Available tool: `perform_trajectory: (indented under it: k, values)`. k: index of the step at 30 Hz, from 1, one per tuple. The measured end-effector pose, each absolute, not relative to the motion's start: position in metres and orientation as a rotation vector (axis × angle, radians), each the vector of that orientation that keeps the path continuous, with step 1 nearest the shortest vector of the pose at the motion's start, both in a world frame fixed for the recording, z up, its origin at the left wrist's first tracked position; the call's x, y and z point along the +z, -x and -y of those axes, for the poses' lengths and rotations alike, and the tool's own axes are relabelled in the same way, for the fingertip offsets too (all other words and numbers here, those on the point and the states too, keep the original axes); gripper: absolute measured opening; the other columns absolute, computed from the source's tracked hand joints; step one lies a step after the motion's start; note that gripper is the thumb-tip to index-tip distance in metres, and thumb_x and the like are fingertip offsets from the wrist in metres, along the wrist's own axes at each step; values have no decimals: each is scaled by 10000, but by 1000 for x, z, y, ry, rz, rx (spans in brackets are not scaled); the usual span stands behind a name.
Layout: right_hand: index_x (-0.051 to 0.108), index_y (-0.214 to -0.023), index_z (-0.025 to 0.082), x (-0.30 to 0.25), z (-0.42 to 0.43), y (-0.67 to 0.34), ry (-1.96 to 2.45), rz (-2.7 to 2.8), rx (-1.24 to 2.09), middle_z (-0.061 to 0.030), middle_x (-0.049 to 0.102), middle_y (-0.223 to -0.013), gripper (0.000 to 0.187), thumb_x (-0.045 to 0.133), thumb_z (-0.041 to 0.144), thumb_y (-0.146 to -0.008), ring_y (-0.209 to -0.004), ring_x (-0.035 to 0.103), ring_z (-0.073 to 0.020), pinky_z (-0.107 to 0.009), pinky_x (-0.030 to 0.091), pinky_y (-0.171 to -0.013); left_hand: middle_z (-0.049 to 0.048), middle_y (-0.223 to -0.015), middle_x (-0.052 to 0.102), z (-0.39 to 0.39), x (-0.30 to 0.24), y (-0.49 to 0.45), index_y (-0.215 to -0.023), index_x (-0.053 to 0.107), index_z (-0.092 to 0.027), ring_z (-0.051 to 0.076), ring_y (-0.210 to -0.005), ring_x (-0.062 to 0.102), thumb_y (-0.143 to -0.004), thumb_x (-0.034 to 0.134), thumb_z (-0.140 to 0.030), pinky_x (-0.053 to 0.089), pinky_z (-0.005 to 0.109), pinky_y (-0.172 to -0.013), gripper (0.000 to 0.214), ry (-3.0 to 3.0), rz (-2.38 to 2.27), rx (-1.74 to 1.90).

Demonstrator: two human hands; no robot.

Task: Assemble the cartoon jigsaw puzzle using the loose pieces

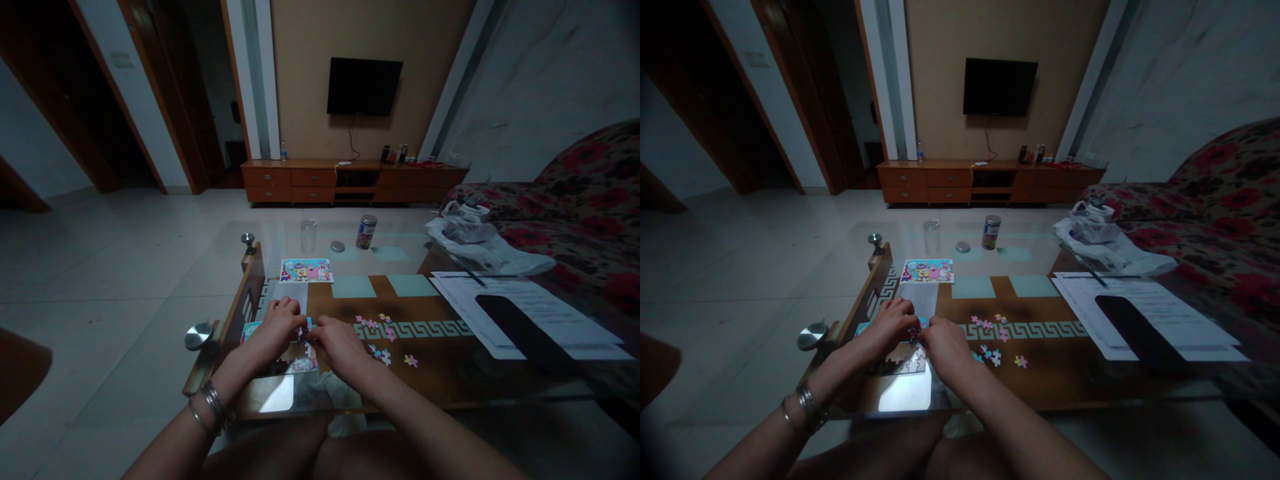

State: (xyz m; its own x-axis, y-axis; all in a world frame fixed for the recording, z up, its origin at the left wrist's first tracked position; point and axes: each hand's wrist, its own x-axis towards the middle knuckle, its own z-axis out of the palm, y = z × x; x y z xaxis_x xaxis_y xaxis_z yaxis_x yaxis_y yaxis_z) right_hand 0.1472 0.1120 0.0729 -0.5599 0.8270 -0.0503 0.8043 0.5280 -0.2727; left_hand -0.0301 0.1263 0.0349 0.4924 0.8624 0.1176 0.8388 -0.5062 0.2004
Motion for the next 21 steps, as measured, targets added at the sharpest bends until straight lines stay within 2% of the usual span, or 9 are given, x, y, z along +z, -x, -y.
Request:
perform_trajectory:
  k: [5,15,21]
  values:
    - [725,-854,191,77,-111,-147,1421,2668,451,-48,660,-862,225,515,112,-842,-728,560,-150,-252,317,-591,59,-953,544,-128,47,26,-836,635,-216,247,-949,440,-835,550,-183,303,376,-804,92,-2694,-1408,266]
    - [734,-829,205,73,-113,-148,1421,2684,414,-48,661,-847,234,508,149,-854,-738,576,-169,-267,295,-573,72,-948,580,-137,49,22,-794,604,-202,246,-943,446,-818,504,-150,309,392,-828,115,-2640,-1401,275]
    - [744,-838,194,78,-113,-150,1447,2663,474,-64,690,-876,227,522,145,-844,-767,611,-175,-254,361,-627,41,-791,600,-131,55,25,-715,573,-192,221,-860,488,-786,522,-132,332,390,-833,106,-2472,-1453,420]
